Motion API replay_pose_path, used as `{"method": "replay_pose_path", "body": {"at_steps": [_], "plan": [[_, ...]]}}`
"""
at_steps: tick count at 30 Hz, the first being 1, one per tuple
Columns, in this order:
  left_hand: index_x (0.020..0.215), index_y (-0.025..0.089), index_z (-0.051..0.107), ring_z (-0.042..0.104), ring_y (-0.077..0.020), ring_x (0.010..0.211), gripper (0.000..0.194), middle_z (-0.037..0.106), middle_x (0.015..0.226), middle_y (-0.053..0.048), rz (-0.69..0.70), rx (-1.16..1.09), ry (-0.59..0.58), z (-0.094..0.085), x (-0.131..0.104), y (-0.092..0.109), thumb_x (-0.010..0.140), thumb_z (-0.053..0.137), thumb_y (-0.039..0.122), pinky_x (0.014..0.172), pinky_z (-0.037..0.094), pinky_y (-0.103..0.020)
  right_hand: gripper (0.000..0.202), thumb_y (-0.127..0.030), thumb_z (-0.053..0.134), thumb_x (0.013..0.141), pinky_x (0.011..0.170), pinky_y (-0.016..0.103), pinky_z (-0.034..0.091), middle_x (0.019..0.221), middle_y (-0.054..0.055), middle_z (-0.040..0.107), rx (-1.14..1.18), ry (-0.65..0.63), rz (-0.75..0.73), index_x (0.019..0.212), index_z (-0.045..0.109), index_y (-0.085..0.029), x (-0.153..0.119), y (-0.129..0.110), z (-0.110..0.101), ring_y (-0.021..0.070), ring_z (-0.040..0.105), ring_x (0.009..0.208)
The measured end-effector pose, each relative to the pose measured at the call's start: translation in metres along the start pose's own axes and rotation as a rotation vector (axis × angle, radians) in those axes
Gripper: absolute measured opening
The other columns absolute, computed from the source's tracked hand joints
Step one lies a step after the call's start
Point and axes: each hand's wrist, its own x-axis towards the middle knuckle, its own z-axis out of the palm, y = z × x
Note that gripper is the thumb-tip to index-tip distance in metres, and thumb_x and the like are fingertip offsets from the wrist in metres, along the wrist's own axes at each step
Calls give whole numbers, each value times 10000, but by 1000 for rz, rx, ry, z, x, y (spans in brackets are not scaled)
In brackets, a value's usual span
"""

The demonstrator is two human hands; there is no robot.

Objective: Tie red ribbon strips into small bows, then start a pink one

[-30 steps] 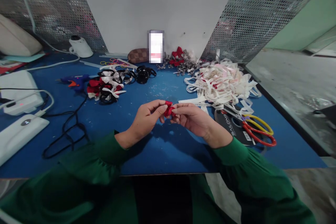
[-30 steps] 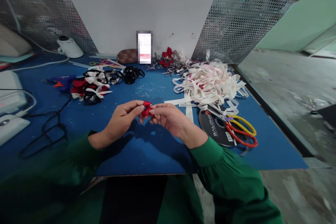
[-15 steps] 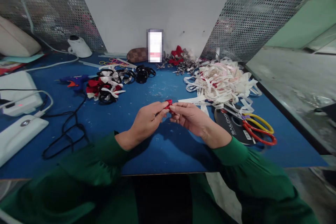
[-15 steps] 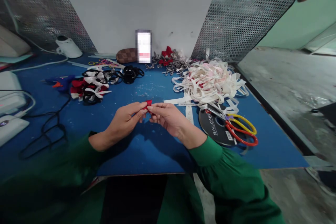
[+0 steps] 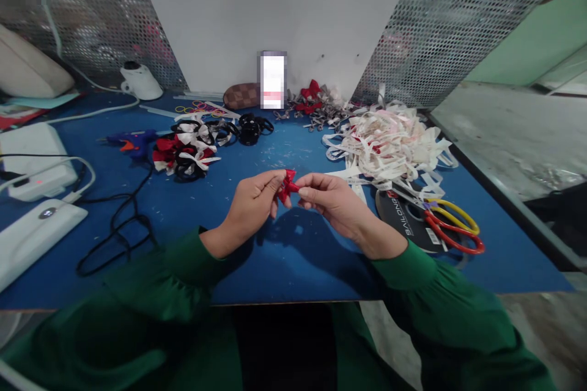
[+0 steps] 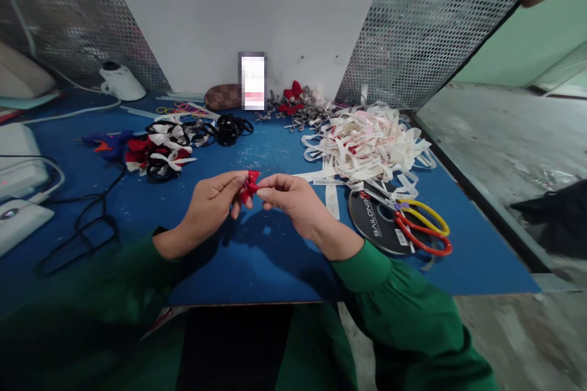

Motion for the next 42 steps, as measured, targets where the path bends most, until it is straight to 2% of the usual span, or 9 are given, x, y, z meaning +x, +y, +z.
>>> {"method": "replay_pose_path", "body": {"at_steps": [5, 11, 15, 22, 27, 31, 34, 37, 42], "plan": [[974, 163, 701, 416, -61, 331, 274, 656, 543, 5, -95, -144, 19, -1, 2, 1, 952, 543, 386, 350, 295, -196, 146, -263, 793, 702, 612, 260, 445, 710, -19, 663, -161, -20, -80, 807, 730, -183, 0, 2, 0, 79, 527, 572], [879, 154, 654, 338, -38, 301, 271, 611, 492, 18, -229, -323, 93, 3, 4, -2, 925, 574, 409, 318, 205, -177, 82, -257, 707, 794, 597, 277, 440, 719, -11, 620, -457, -51, -270, 765, 702, -181, -3, 3, 4, 101, 551, 584], [844, 156, 617, 353, -34, 316, 260, 570, 475, 39, -335, -440, 81, 4, 6, -6, 930, 566, 396, 328, 210, -161, 108, -269, 690, 804, 593, 271, 442, 734, -5, 609, -534, -52, -296, 754, 695, -174, 0, 8, 2, 99, 552, 586], [889, 153, 656, 384, -43, 307, 264, 621, 494, 19, -218, -249, 37, 3, 6, -2, 959, 524, 371, 321, 246, -159, 172, -344, 685, 819, 624, 249, 451, 761, 5, 658, -363, -87, -181, 826, 689, -172, 1, 8, 6, 97, 548, 631], [907, 137, 701, 409, -47, 321, 316, 650, 523, -2, -180, -196, -62, 4, 3, -3, 944, 556, 416, 338, 289, -171, 271, -397, 687, 820, 567, 233, 400, 638, -12, 608, -357, -28, -165, 683, 651, -166, 0, 9, 11, 85, 483, 573], [941, 121, 733, 438, -54, 357, 423, 681, 585, -33, -187, -286, -81, 2, 3, -5, 906, 583, 514, 357, 302, -187, 295, -422, 679, 825, 545, 234, 359, 612, -21, 589, -355, 44, -186, 679, 643, -168, 1, 11, 9, 78, 449, 541], [1023, 142, 745, 491, -65, 438, 374, 681, 619, -17, -240, -368, -106, 3, 3, -6, 809, 732, 450, 379, 315, -174, 316, -445, 675, 828, 531, 234, 340, 586, -30, 562, -365, 90, -221, 679, 630, -170, 1, 12, 9, 81, 447, 532], [1006, 149, 759, 477, -53, 456, 303, 655, 597, 3, -247, -363, -85, 5, 2, -6, 796, 764, 367, 394, 319, -159, 328, -428, 647, 854, 516, 231, 327, 553, -43, 523, -406, 108, -261, 654, 600, -171, 0, 13, 10, 76, 432, 509], [949, 136, 751, 439, -46, 387, 269, 662, 574, -5, -179, -320, -30, 7, 0, -3, 886, 659, 382, 366, 310, -170, 247, -339, 623, 879, 572, 237, 399, 592, -29, 575, -436, 62, -294, 699, 627, -170, -1, 13, 11, 93, 515, 549]]}}
